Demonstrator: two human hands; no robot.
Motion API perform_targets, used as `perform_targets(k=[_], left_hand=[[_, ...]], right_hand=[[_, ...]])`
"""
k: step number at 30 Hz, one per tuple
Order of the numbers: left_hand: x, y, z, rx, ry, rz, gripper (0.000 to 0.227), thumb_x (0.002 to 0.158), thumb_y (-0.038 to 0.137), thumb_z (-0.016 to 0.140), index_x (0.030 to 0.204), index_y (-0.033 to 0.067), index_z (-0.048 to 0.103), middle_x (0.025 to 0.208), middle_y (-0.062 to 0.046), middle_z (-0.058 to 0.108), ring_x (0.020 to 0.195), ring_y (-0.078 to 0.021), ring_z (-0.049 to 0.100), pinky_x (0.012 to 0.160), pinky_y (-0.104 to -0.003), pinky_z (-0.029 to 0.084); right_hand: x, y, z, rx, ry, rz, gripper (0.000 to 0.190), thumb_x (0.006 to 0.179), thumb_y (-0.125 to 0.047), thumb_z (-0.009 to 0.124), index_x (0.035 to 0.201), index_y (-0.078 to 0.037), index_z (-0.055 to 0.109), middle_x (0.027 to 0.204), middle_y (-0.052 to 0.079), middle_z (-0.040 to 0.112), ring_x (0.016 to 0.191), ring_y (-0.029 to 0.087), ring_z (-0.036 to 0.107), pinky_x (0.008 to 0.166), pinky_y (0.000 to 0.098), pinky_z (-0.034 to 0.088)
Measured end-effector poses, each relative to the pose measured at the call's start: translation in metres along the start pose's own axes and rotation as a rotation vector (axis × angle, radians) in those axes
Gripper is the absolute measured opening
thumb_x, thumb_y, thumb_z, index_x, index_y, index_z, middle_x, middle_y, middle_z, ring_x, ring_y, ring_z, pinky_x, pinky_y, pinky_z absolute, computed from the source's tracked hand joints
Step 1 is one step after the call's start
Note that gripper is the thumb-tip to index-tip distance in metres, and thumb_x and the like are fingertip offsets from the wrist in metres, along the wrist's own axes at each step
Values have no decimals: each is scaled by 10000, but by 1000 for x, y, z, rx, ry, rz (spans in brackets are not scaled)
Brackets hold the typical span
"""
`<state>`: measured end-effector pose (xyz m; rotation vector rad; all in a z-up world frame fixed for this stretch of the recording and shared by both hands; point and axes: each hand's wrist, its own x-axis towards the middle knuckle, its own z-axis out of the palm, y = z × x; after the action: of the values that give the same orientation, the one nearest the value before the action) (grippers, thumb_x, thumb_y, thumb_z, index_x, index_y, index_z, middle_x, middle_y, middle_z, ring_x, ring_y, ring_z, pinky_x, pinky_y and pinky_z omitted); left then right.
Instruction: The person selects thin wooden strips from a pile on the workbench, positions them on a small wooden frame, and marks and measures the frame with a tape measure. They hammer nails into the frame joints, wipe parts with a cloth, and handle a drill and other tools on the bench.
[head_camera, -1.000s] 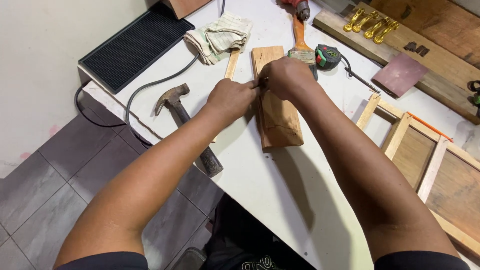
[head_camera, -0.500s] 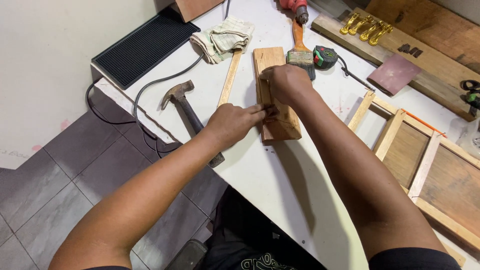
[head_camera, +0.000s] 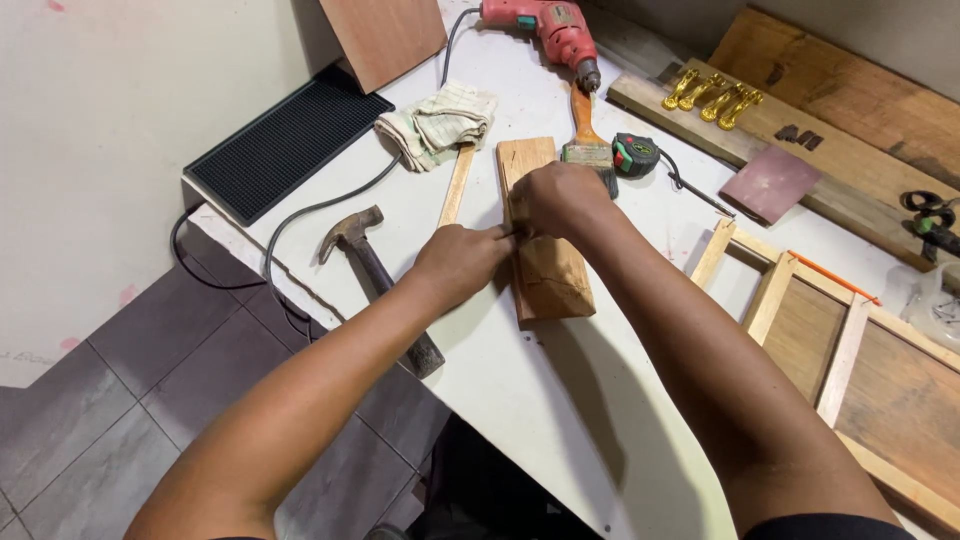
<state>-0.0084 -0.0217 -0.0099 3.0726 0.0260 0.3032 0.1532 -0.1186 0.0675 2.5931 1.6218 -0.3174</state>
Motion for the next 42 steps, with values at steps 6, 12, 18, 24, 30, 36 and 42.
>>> perform_targets(k=[6,12,18,24,30,36,42], left_hand=[[-35,33,-16,-79,69,57,392,863,67,593,1231,136,709,1348,-6,674,699,-275,732,600,-434,577],[-13,12,-12,-4,78,42,302,864,64,598,1128,143,723,1266,23,716,723,-267,737,606,-431,582],[30,-24,12,86,-17,-22,223,927,114,592,1099,152,728,1013,-12,730,770,-250,739,629,-424,584],[17,-7,5,-1,59,-11,284,900,86,589,1146,117,727,999,-23,733,723,-275,730,583,-427,577],[-33,35,-13,-144,172,86,281,859,91,597,1091,134,749,1230,-32,727,672,-283,721,596,-430,576],[-15,19,-17,-63,38,44,202,910,89,581,1027,129,740,1229,19,729,718,-269,736,618,-435,571],[32,-23,6,43,85,40,214,904,111,584,1031,156,750,1054,11,740,741,-248,729,646,-430,550]], right_hand=[[11,26,55,31,321,-151,491,858,-12,616,1248,-279,748,1179,89,748,1066,346,701,859,466,566],[1,6,20,-53,129,-61,476,766,-119,738,1216,-270,754,1061,128,755,1000,345,712,827,466,576],[20,11,19,-91,82,-35,181,930,-199,683,1059,-195,809,1001,132,774,937,331,741,820,459,587],[8,2,7,-42,-6,-9,283,926,-164,659,1146,-285,788,1054,98,769,981,314,738,844,465,586],[2,14,40,-58,173,-69,526,878,-68,651,1332,-327,709,1180,91,743,1086,317,705,883,440,575],[7,13,34,-67,152,-81,640,692,-96,775,1297,-293,704,1172,79,726,1092,308,682,874,423,560],[10,16,27,0,178,-119,338,892,-152,677,1202,-257,758,1130,51,761,1031,302,718,841,441,574]])
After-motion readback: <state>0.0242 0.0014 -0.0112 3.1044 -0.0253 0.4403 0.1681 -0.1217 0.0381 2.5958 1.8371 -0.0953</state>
